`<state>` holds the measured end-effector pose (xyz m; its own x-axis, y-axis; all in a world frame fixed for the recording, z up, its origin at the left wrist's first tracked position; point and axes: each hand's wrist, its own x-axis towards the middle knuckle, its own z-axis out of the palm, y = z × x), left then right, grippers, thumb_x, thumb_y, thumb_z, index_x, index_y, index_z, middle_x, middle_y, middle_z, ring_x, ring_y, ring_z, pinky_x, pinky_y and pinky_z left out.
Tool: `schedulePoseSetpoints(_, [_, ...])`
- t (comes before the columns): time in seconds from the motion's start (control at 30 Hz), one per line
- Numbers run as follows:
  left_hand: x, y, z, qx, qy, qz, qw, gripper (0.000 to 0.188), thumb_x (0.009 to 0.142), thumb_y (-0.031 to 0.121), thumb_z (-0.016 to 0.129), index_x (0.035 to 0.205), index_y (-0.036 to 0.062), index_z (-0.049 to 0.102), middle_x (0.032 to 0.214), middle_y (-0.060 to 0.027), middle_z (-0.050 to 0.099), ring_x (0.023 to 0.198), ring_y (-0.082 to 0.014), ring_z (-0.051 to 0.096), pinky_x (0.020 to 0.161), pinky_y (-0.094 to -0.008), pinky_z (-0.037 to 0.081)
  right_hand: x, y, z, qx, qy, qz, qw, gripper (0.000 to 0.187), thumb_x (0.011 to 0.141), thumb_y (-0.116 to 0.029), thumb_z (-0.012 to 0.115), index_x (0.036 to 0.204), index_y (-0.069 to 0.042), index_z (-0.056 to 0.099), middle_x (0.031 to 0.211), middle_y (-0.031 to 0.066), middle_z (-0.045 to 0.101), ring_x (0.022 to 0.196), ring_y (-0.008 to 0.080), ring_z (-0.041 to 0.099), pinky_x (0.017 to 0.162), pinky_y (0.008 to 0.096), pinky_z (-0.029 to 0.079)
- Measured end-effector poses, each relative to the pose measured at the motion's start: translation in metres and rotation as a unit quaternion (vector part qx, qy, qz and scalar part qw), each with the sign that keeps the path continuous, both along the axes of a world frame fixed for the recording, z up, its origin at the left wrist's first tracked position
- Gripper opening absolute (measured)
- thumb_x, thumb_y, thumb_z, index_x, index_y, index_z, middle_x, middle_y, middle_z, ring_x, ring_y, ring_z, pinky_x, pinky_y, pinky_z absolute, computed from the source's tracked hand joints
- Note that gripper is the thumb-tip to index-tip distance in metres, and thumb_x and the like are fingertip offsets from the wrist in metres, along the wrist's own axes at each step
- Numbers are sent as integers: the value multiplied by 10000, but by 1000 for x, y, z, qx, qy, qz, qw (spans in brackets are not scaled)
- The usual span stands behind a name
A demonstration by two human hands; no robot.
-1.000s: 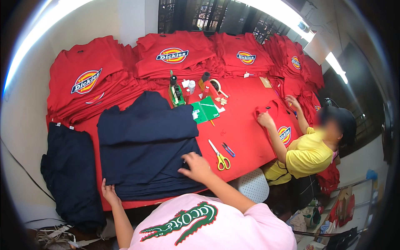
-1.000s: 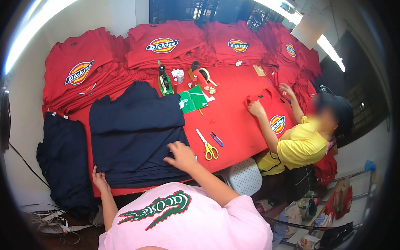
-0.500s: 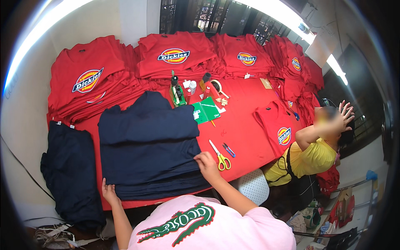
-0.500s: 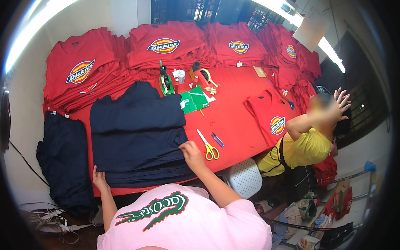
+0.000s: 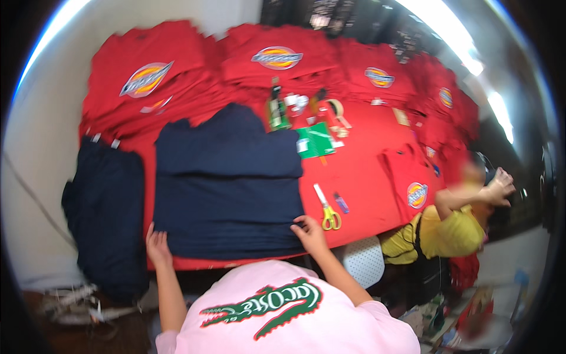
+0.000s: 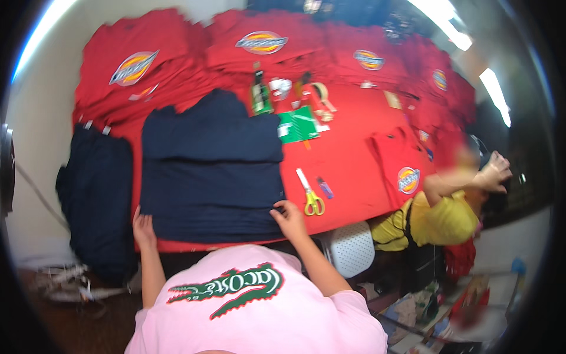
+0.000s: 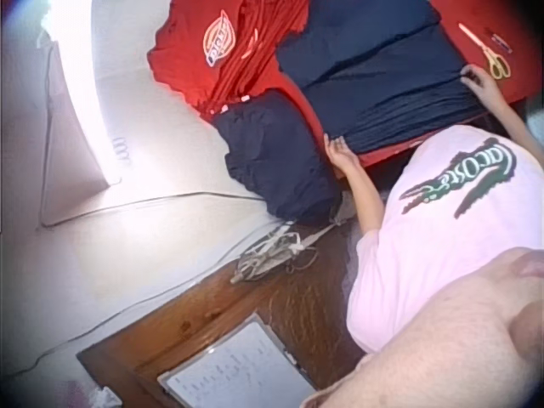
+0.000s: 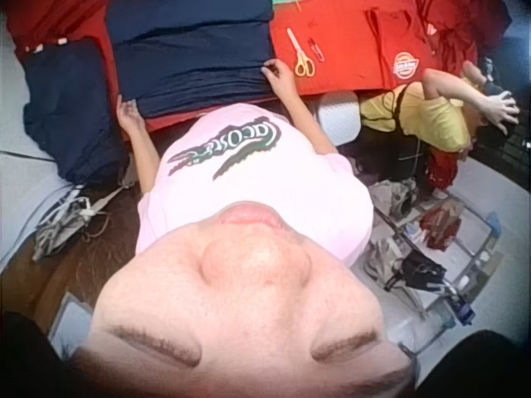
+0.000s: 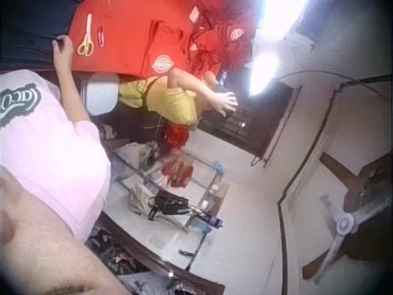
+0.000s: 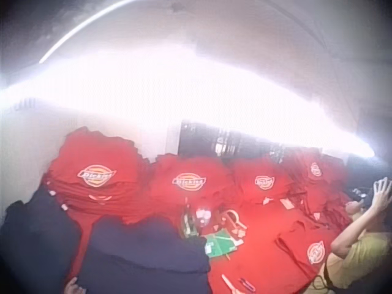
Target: The person trims threads from dark garments using shears while working at a table covered in stacks of t-shirts.
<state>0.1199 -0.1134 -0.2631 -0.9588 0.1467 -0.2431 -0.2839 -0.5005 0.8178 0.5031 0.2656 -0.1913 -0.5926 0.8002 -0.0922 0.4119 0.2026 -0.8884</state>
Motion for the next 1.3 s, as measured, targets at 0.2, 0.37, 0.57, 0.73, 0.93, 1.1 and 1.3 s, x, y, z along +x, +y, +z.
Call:
schedulePoseSetpoints(0.2, [10,11,14,58,-36,39,997,554,1048,259,542,1527,-17,573,1399,-236,537,1259,-328,588,1211,-496,451,9,-4,-4,-33,23,10,999,288,931,37,756,1197,-67,717,917,-57,521,760,47,448,658,222,385])
schedulePoseSetpoints(0.37, [23,15,33,66,-19,57,996,583,1053,359,531,1503,-8,589,1388,-187,591,1265,-301,596,1151,-442,473,16,5,-22,-44,3,47,998,302,949,77,734,1218,-58,707,884,-65,496,740,41,413,646,205,359])
schedulePoseSetpoints(0.57, [28,17,29,63,-17,66,996,525,1055,344,513,1440,6,628,1285,-112,629,1162,-229,617,1091,-406,503,13,18,-15,-45,-33,80,995,281,967,80,720,1223,-36,707,872,-62,526,728,35,428,643,205,362])
schedulePoseSetpoints(0.73, [26,25,37,53,-20,69,996,545,1057,326,474,1463,-9,618,1161,-73,623,1107,-195,624,1087,-380,512,14,16,-9,-63,-43,86,993,287,972,55,736,1241,-40,704,914,-65,536,772,26,457,671,191,371])
schedulePoseSetpoints(0.93, [25,26,34,50,-32,89,994,543,1051,336,495,1433,-19,647,1130,-69,617,1080,-193,619,1082,-376,514,12,9,-2,-56,-36,105,992,274,976,-9,775,1241,-25,707,854,-73,512,730,36,434,647,209,367])
schedulePoseSetpoints(1.1, [22,8,19,60,-51,108,991,548,1030,393,578,1391,-17,620,1438,-138,649,1114,-212,605,1054,-402,521,14,17,5,-96,-56,96,989,235,996,-25,757,1229,-41,732,862,-78,514,755,28,448,659,193,369])
schedulePoseSetpoints(1.3, [20,38,75,-76,-109,148,980,546,1033,339,613,1430,-35,620,1428,-155,629,1330,-308,567,1118,-456,466,6,48,53,-185,-134,153,962,244,978,-84,768,1221,-65,754,827,-83,507,763,35,469,692,197,391])
